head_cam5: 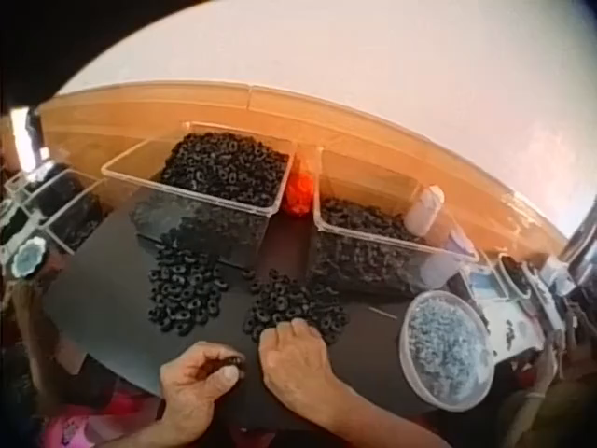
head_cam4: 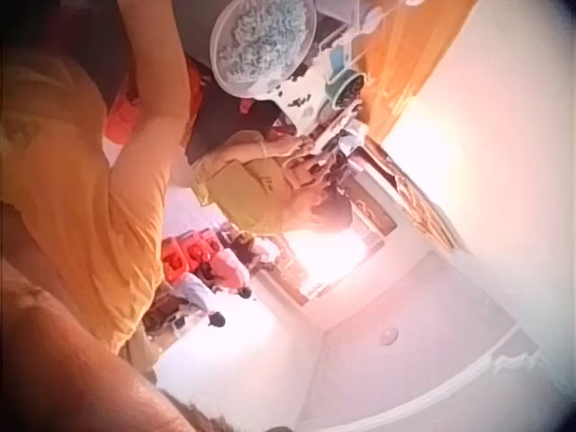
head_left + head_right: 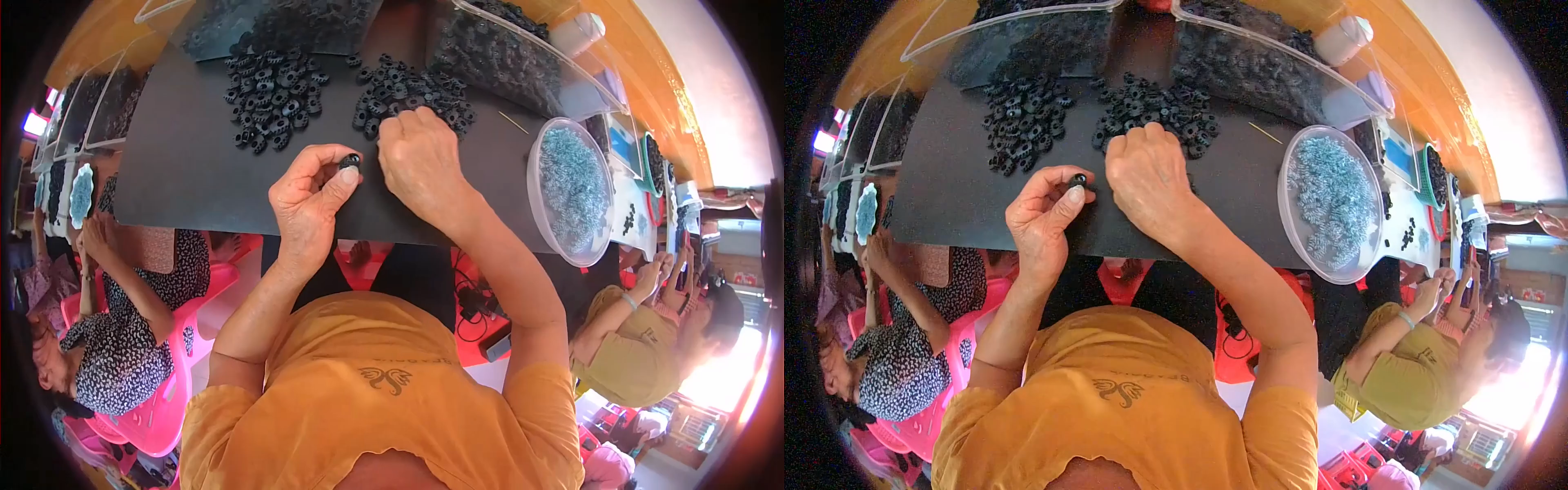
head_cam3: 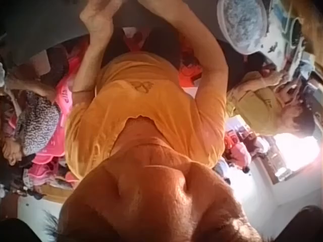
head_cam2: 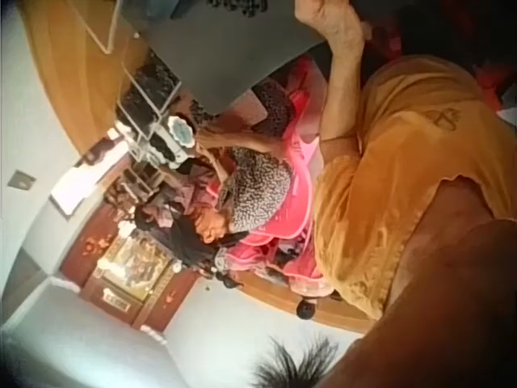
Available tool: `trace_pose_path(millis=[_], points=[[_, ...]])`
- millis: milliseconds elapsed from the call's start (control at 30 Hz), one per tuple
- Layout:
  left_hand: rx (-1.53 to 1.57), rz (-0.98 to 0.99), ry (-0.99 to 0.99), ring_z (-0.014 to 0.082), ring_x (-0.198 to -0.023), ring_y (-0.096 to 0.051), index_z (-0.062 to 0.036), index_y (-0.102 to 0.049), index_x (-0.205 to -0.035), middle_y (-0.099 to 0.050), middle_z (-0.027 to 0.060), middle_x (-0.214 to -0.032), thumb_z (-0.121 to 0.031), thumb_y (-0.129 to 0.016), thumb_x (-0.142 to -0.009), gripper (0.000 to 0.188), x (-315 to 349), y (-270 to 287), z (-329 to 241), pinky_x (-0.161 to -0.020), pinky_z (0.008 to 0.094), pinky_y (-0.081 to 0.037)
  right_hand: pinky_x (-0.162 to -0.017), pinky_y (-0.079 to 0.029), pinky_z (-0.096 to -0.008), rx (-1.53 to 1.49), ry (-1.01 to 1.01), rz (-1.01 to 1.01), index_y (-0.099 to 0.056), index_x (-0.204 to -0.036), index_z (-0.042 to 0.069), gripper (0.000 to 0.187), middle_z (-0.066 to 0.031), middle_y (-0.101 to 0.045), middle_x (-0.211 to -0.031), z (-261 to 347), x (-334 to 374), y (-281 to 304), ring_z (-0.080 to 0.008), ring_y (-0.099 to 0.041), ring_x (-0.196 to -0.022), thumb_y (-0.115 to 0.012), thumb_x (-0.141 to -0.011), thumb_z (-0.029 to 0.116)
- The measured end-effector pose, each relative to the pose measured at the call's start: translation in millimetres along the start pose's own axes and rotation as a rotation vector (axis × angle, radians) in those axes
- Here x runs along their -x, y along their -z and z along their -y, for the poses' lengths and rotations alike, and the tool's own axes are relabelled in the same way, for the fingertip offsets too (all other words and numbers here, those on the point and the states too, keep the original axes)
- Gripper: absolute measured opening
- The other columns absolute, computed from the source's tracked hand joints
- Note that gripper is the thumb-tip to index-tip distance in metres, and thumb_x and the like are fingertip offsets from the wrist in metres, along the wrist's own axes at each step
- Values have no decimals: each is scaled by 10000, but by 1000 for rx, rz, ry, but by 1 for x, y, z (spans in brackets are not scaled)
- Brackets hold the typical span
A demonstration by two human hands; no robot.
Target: Assembling small black plastic components by hand in a workshop environment.
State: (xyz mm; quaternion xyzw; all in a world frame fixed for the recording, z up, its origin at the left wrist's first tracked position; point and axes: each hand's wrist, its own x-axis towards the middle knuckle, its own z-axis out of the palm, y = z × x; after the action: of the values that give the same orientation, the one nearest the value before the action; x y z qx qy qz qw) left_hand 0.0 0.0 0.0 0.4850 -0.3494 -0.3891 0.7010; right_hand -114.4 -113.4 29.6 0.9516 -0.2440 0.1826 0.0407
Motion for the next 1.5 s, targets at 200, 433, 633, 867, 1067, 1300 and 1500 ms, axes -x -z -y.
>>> trace_pose_path(millis=[200, 433, 633, 867, 1067, 1300, 1500], points=[[60, -21, -15, 79, -770, -561, 24, -611, -979, -595, 11, -893, -28, -643, -844, 148, -4, 4, -4, -744, 204, -464, -621, -458, -377, 26, 39, -94, -543, -699, 30, 103, -129, -544, -704, 7, -1, -4, -280, -538, -686, -619, -631, 47], [15, -18, -27, 76, -764, -563, 21, -609, -985, -599, 10, -880, -33, -640, -848, 151, -1, 5, -6, -728, 197, -455, -624, -460, -372, 39, 34, -24, -536, -689, 20, 90, -122, -556, -675, 7, 0, -1, -280, -551, -704, -606, -635, 37], [11, -8, -20, 75, -762, -559, 25, -608, -983, -608, 18, -885, -44, -641, -849, 154, 0, 5, -4, -733, 201, -464, -725, -443, -358, 9, 69, 50, -597, -774, -12, 134, -147, -559, -802, 12, 6, 11, -266, -522, -837, -592, -685, 88], [36, -6, -27, 62, -771, -551, 23, -603, -987, -595, 6, -882, -40, -649, -848, 159, -2, 5, -4, -729, 200, -469, -722, -449, -368, -42, 154, 43, -593, -795, -20, 141, -138, -556, -799, 7, -1, 3, -271, -523, -824, -572, -690, 72], [-3, -22, -32, 86, -764, -576, 25, -616, -983, -633, 38, -920, -65, -647, -847, 167, -2, 7, -5, -734, 208, -472, -691, -444, -380, -127, 101, -57, -542, -766, 16, 125, -130, -505, -769, 6, 14, 4, -290, -496, -779, -597, -653, 27], [-37, -3, -31, 61, -751, -550, 35, -613, -965, -560, 1, -873, -50, -653, -844, 153, -1, 6, -5, -699, 188, -449, -663, -436, -414, -357, -113, -150, -500, -742, 14, 156, -155, -518, -751, 6, 28, 7, -335, -505, -741, -618, -642, -7], [37, 50, 38, 63, -761, -560, 21, -615, -988, -609, 22, -851, -65, -659, -846, 172, 0, 2, -9, -695, 192, -464, -530, -404, -307, -737, -463, -184, -529, -769, 14, 154, -60, -534, -658, 8, 32, 13, -171, -505, -587, -663, -697, -9]])
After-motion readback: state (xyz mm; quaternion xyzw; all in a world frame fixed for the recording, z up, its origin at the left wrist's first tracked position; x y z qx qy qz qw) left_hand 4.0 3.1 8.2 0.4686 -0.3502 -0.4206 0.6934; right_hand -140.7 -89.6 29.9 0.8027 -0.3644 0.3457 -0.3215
